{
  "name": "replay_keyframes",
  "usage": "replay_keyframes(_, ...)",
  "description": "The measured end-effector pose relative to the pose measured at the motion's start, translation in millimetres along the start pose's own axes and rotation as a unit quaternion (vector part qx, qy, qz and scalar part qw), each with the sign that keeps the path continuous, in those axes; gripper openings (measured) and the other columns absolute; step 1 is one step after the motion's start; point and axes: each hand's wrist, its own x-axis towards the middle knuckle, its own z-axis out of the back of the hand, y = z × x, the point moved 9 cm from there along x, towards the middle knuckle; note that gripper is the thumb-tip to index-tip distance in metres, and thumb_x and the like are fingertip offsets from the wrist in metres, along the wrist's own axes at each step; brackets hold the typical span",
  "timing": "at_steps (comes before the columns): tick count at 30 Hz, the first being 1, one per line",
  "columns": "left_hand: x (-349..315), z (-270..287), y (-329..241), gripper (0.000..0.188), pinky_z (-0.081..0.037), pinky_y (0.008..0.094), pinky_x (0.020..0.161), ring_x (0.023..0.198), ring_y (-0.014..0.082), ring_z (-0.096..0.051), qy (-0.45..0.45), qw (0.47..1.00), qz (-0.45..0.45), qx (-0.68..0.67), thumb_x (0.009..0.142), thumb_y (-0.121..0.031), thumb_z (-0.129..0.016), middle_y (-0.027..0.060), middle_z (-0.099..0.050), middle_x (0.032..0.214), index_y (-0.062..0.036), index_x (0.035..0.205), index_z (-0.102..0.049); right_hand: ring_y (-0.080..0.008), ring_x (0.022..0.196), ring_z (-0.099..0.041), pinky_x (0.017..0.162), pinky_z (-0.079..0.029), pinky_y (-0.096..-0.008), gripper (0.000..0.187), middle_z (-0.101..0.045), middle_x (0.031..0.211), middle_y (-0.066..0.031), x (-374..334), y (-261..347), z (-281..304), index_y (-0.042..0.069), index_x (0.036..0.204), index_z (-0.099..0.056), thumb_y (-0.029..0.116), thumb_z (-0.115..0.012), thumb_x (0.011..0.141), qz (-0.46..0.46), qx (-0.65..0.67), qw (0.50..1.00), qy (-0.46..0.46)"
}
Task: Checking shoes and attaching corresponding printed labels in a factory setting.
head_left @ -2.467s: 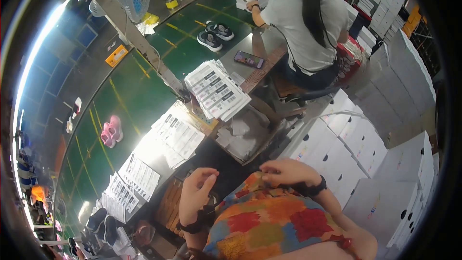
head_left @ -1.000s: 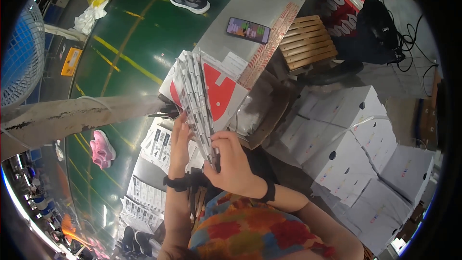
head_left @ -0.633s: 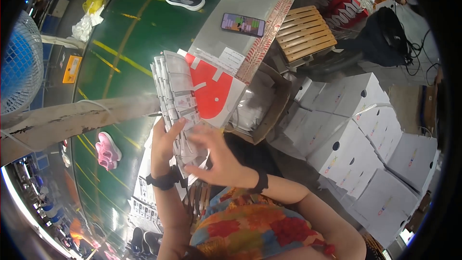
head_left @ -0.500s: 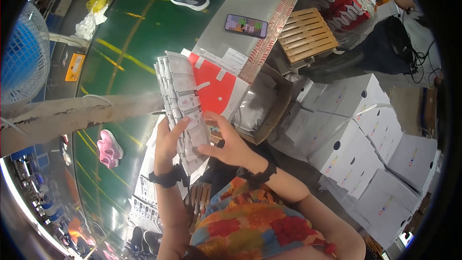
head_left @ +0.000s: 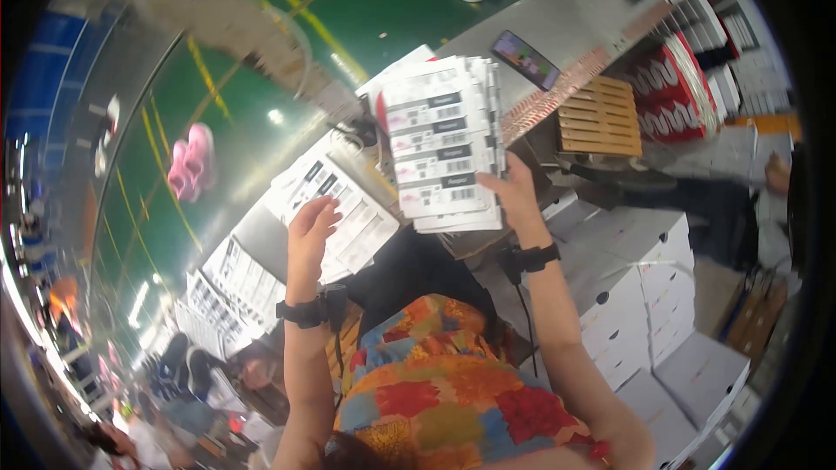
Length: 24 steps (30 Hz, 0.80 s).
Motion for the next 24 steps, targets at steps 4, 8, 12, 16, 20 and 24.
replay_keyframes(4,-18.2,73.1,87.8,0.034,-0.05,0.0362,0.088,0.101,0.0268,-0.065,-0.13,0.984,-0.021,0.124,0.09,-0.021,-0.064,0.0154,-0.068,0.109,0.0016,0.116,-0.063,-0.0228,0.094,-0.063,0.085,-0.048,-0.0332,0.047,-0.066,0.109,-0.0126,18.1,14.7,12.0,-0.002,0.125,-0.054,0.006,-0.068,0.081,0.092,-0.243,0.966,0.021)
replay_keyframes(8,-34.8,103.7,139.9,0.036,-0.048,0.0299,0.082,0.098,0.0192,-0.062,-0.203,0.971,0.002,0.125,0.089,-0.018,-0.065,0.0151,-0.066,0.107,0.0033,0.118,-0.061,-0.0291,0.085,-0.062,0.079,-0.05,-0.036,0.035,-0.062,0.099,-0.0129,-37.5,103.8,-32.7,0.003,0.114,-0.062,0.013,-0.071,0.081,0.435,-0.615,0.63,-0.19)
replay_keyframes(12,-36.3,102.5,146.0,0.041,-0.049,0.0351,0.088,0.104,0.0264,-0.062,-0.212,0.969,0.03,0.126,0.087,-0.021,-0.067,0.019,-0.064,0.113,0.0027,0.12,-0.06,-0.0258,0.086,-0.063,0.075,-0.05,-0.0344,0.024,-0.064,0.099,-0.0136,-57.1,86.2,-80.3,0.001,0.108,-0.062,0.008,-0.066,0.085,0.275,-0.462,0.842,-0.047)
replay_keyframes(16,-17.2,116.1,137.1,0.043,-0.051,0.0403,0.089,0.103,0.0342,-0.064,-0.22,0.964,0.004,0.149,0.085,-0.027,-0.068,0.0224,-0.065,0.114,0.0013,0.117,-0.061,-0.0243,0.085,-0.065,0.073,-0.051,-0.0329,0.021,-0.067,0.094,-0.0122,-72.4,-6.5,-167.9,0.003,0.103,-0.064,0.015,-0.068,0.086,0.111,-0.406,0.883,0.208)
replay_keyframes(20,8.9,111.1,125.9,0.042,-0.053,0.0395,0.078,0.087,0.036,-0.069,-0.194,0.962,0.018,0.189,0.082,-0.032,-0.071,0.0199,-0.071,0.091,0.0041,0.103,-0.066,-0.0344,0.113,-0.052,0.092,-0.045,-0.04,0.044,-0.053,0.123,-0.021,-44.8,-94.0,-215.1,-0.001,0.121,-0.055,0.023,-0.069,0.086,0.238,-0.492,0.818,0.18)
replay_keyframes(24,35.8,77.4,156.3,0.043,-0.052,0.0399,0.078,0.089,0.0391,-0.067,-0.157,0.964,0.078,0.198,0.083,-0.028,-0.07,0.0216,-0.069,0.095,0.0037,0.111,-0.061,-0.0392,0.116,-0.048,0.1,-0.039,-0.0426,0.055,-0.05,0.124,-0.0253,-8.2,-156.6,-233.3,-0.003,0.126,-0.051,0.029,-0.07,0.086,0.145,-0.614,0.772,0.076)
